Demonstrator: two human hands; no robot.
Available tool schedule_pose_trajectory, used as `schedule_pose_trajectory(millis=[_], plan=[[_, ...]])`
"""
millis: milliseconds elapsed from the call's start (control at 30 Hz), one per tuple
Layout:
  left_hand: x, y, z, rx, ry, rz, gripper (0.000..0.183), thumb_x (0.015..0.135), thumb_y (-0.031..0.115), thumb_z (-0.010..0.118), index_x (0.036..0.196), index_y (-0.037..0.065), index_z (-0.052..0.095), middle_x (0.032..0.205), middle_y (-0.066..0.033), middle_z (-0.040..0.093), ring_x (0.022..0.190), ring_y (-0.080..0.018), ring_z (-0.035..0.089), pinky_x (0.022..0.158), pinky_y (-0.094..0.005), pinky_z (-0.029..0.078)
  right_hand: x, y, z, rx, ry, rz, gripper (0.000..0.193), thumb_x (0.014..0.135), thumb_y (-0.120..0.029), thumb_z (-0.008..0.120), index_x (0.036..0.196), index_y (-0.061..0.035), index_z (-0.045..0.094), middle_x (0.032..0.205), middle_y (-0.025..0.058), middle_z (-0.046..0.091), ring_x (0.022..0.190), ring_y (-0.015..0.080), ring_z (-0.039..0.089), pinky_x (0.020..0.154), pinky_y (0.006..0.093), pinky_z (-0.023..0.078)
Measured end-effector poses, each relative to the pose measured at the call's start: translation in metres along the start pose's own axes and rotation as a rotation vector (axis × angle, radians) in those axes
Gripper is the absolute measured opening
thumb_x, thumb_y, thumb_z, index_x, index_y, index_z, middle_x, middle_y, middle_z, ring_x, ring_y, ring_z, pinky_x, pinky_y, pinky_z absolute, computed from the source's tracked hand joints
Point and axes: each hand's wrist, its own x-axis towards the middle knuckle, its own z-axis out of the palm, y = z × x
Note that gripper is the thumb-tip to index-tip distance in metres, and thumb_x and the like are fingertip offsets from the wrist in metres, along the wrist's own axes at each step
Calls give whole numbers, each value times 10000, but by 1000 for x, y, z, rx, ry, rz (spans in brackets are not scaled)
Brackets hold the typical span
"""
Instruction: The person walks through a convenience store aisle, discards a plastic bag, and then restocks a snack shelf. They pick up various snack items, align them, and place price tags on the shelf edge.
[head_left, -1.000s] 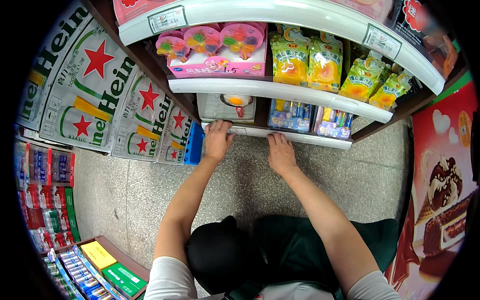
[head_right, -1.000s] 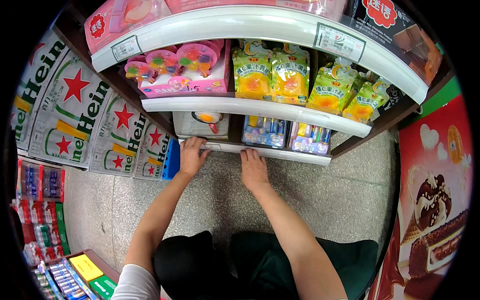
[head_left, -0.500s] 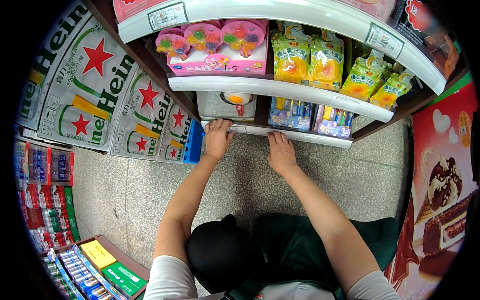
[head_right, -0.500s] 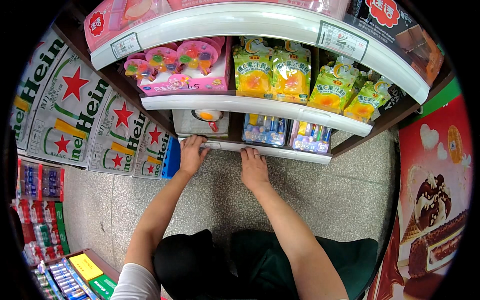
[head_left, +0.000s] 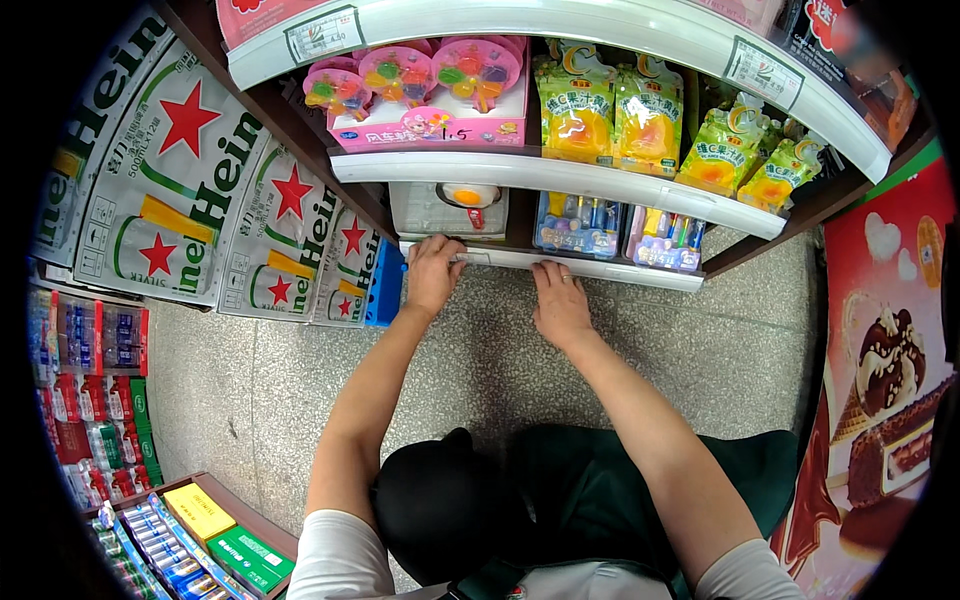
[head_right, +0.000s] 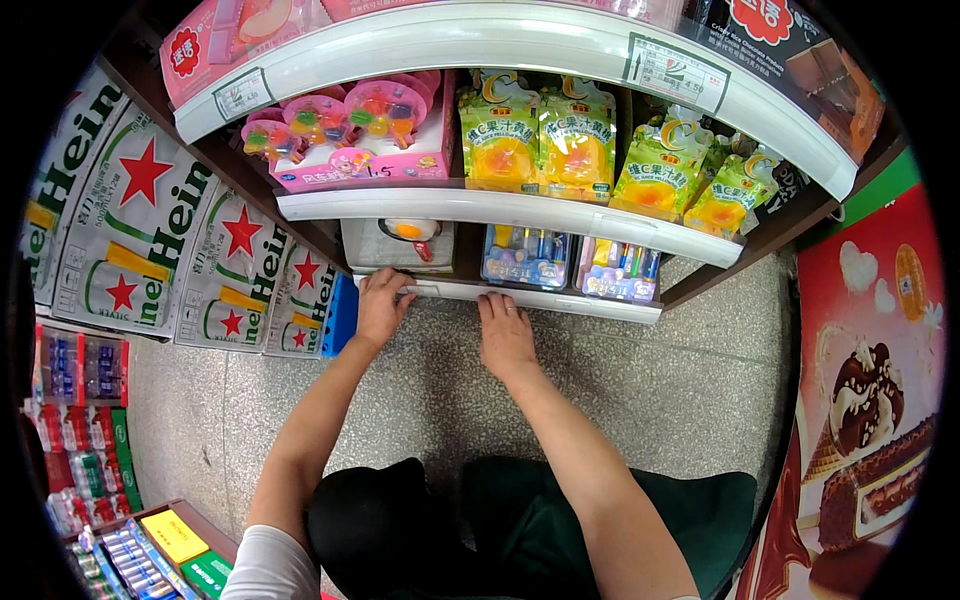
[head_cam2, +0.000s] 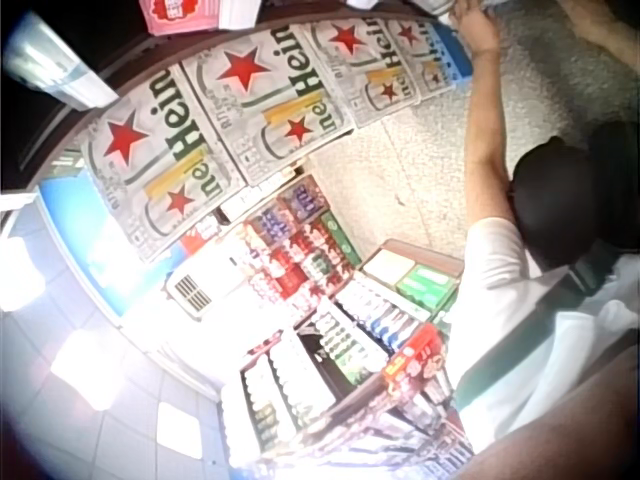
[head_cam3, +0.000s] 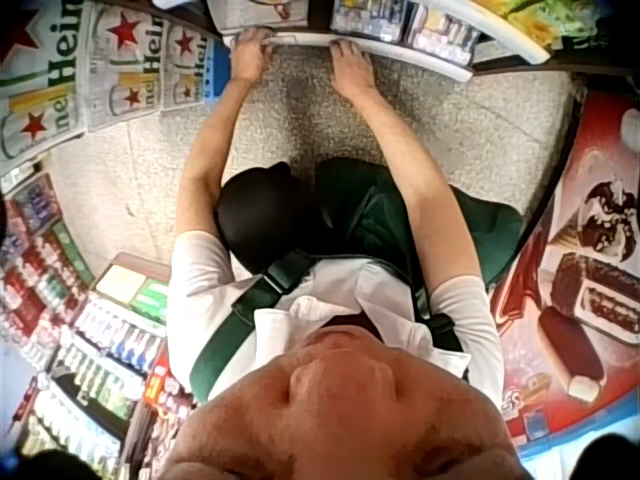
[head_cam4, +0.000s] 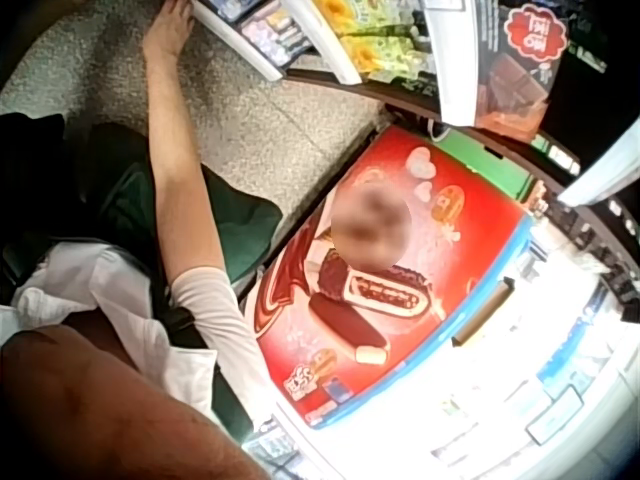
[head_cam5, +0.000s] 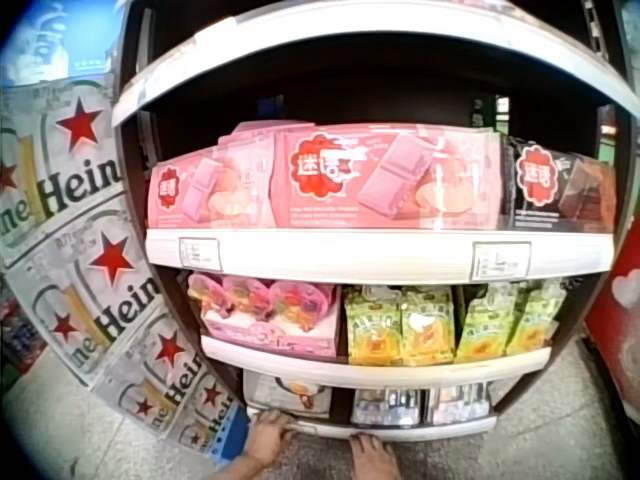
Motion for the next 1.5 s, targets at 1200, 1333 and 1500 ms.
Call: schedule_pose_trajectory(millis=[1200, 1333, 1500], plan=[[-8, 16, -6, 318, -82, 218, 283, 830, 156, 688, 1097, 78, 638, 1089, -97, 610, 1068, -298, 578, 955, -453, 413, 1, 1, -4, 16, -28, 28, 698, 786, -88, 683, 1435, -50, 431, 1437, 100, 433, 1356, 282, 430, 1075, 469, 426], [-19, 28, -16, 214, -16, 64, 235, 866, 165, 684, 1080, 78, 645, 1061, -99, 617, 1033, -310, 573, 918, -435, 405, -12, 8, -7, -10, -100, -35, 761, 785, -93, 707, 1479, -67, 396, 1495, 113, 393, 1390, 303, 401, 1112, 477, 398], [-68, 28, -16, 12, -174, -152, 216, 861, 184, 698, 1065, 119, 667, 1065, -99, 636, 1090, -325, 581, 952, -496, 408, -41, 24, -5, -70, -207, -161, 697, 800, -56, 668, 1461, -71, 448, 1450, 133, 446, 1368, 296, 434, 1121, 478, 396]])
